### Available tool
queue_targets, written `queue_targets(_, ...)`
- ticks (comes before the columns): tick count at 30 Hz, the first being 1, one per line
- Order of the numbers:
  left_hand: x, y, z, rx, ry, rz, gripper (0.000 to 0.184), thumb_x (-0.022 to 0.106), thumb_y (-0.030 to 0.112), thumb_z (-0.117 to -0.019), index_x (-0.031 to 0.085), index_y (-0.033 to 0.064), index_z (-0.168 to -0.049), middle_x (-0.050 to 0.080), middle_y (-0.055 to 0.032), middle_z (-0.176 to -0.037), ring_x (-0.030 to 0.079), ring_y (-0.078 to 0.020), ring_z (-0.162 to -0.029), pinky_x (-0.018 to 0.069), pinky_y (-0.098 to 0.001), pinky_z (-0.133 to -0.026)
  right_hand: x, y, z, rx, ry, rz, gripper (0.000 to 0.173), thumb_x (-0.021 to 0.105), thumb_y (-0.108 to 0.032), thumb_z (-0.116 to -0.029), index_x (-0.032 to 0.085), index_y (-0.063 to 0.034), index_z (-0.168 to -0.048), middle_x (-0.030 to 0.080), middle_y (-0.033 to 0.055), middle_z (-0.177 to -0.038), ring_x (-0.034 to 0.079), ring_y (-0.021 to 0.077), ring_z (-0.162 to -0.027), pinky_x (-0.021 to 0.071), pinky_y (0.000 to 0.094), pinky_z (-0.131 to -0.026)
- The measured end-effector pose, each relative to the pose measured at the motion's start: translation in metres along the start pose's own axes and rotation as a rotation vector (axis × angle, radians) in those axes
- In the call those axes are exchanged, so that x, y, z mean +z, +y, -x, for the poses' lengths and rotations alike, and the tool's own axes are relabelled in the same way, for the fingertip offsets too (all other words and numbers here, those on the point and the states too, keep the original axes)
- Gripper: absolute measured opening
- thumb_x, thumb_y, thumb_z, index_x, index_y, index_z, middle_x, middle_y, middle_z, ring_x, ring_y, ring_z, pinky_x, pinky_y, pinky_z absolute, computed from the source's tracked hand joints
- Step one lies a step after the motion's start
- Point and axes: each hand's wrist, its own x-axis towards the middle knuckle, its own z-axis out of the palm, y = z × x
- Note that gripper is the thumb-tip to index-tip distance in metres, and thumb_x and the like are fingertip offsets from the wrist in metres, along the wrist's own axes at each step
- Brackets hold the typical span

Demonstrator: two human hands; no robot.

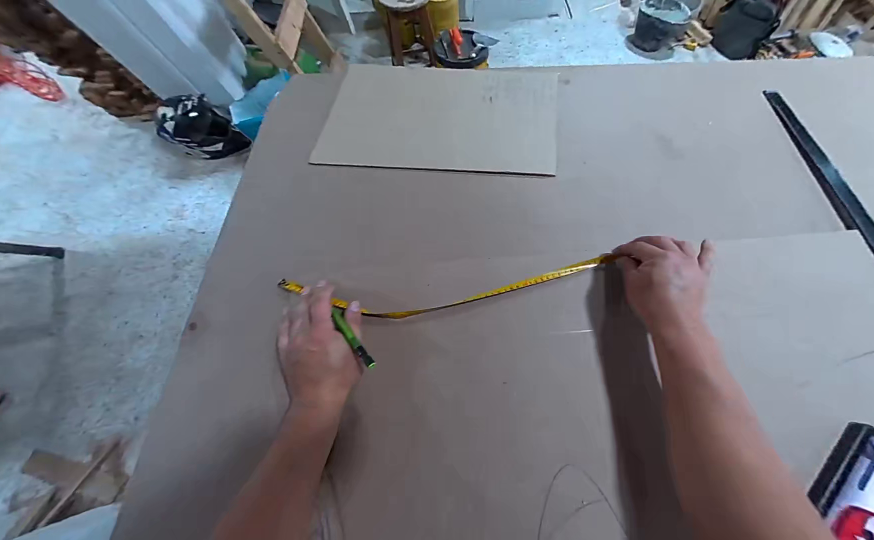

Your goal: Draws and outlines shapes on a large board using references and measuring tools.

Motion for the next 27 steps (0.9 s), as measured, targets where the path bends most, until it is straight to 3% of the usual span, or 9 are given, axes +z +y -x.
queue_targets(2, 0.002, -0.002, -0.001, 0.008, 0.04, 0.009, 0.06, 0.04, 0.051, -0.1068, 0.054, 0.0087, -0.146, 0.052, -0.0151, -0.153, 0.046, -0.039, -0.144, 0.0309, -0.0633, -0.12, 0.021, -0.001, 0.004, -0.001, 0.08, -0.021, 0.027, 0.054, -0.02, -0.1024, 0.079, -0.0272, -0.111, 0.07, -0.0036, -0.131, 0.048, 0.0295, -0.143, 0.0075, 0.0786, -0.118)
queue_targets(4, 0.002, -0.005, -0.003, 0.025, 0.06, 0.02, 0.061, 0.04, 0.051, -0.1061, 0.055, 0.0055, -0.144, 0.054, -0.0178, -0.151, 0.045, -0.0417, -0.144, 0.0286, -0.0649, -0.12, 0.023, 0.006, 0.003, 0.028, 0.101, -0.045, 0.025, 0.056, -0.022, -0.1009, 0.079, -0.0274, -0.108, 0.07, -0.0022, -0.132, 0.046, 0.0331, -0.144, 0.006, 0.081, -0.116)
queue_targets(6, 0.001, -0.006, 0.004, 0.014, 0.05, 0.03, 0.059, 0.042, 0.05, -0.1062, 0.056, 0.0055, -0.143, 0.056, -0.0188, -0.148, 0.046, -0.0416, -0.144, 0.0285, -0.0646, -0.12, 0.022, 0.018, 0.004, 0.072, 0.089, -0.069, 0.023, 0.058, -0.024, -0.0991, 0.079, -0.0257, -0.106, 0.071, -0.0014, -0.129, 0.047, 0.0328, -0.144, 0.0068, 0.08, -0.116)
queue_targets(10, 0.005, -0.006, 0.0, 0.019, 0.097, 0.034, 0.054, 0.046, 0.044, -0.105, 0.059, 0.0054, -0.141, 0.058, -0.0172, -0.147, 0.053, -0.0372, -0.139, 0.0393, -0.0584, -0.115, 0.024, 0.024, -0.001, 0.096, 0.165, -0.123, 0.023, 0.058, -0.024, -0.0958, 0.08, -0.0278, -0.099, 0.073, -0.0052, -0.121, 0.052, 0.0271, -0.139, 0.0088, 0.0763, -0.118)
queue_targets(13, 0.004, -0.005, 0.0, -0.043, 0.069, 0.033, 0.055, 0.046, 0.046, -0.1043, 0.057, 0.0076, -0.142, 0.056, -0.0156, -0.15, 0.048, -0.0423, -0.142, 0.0376, -0.062, -0.115, 0.021, 0.027, -0.001, 0.079, 0.13, -0.135, 0.022, 0.059, -0.027, -0.096, 0.08, -0.0282, -0.1, 0.072, -0.0042, -0.125, 0.051, 0.0285, -0.14, 0.0115, 0.0756, -0.118)
queue_targets(19, -0.002, 0.002, -0.004, -0.135, -0.002, 0.034, 0.051, 0.048, 0.042, -0.1054, 0.054, 0.0112, -0.145, 0.052, -0.0148, -0.153, 0.051, -0.048, -0.136, 0.0448, -0.07, -0.1, 0.019, 0.039, -0.002, 0.004, 0.042, -0.178, 0.029, 0.063, -0.055, -0.0953, 0.08, -0.033, -0.104, 0.07, -0.0064, -0.129, 0.049, 0.0253, -0.141, 0.0168, 0.0703, -0.121)
queue_targets(25, -0.001, -0.002, -0.011, -0.116, -0.05, 0.039, 0.056, 0.045, 0.043, -0.1059, 0.047, 0.0112, -0.151, 0.047, -0.0169, -0.157, 0.045, -0.0491, -0.141, 0.0423, -0.0724, -0.102, 0.015, 0.034, -0.001, 0.122, 0.088, -0.169, 0.021, 0.069, -0.048, -0.0957, 0.081, -0.032, -0.105, 0.072, -0.0025, -0.119, 0.058, 0.0283, -0.128, 0.0241, 0.0679, -0.119)
queue_targets(27, 0.001, -0.006, -0.018, -0.097, -0.053, 0.028, 0.057, 0.044, 0.045, -0.1057, 0.045, 0.0121, -0.152, 0.048, -0.0188, -0.155, 0.049, -0.0496, -0.137, 0.0438, -0.0734, -0.099, 0.014, 0.034, -0.001, 0.151, 0.081, -0.172, 0.021, 0.069, -0.048, -0.0954, 0.081, -0.0326, -0.105, 0.072, -0.0012, -0.12, 0.057, 0.0296, -0.129, 0.0237, 0.0684, -0.119)
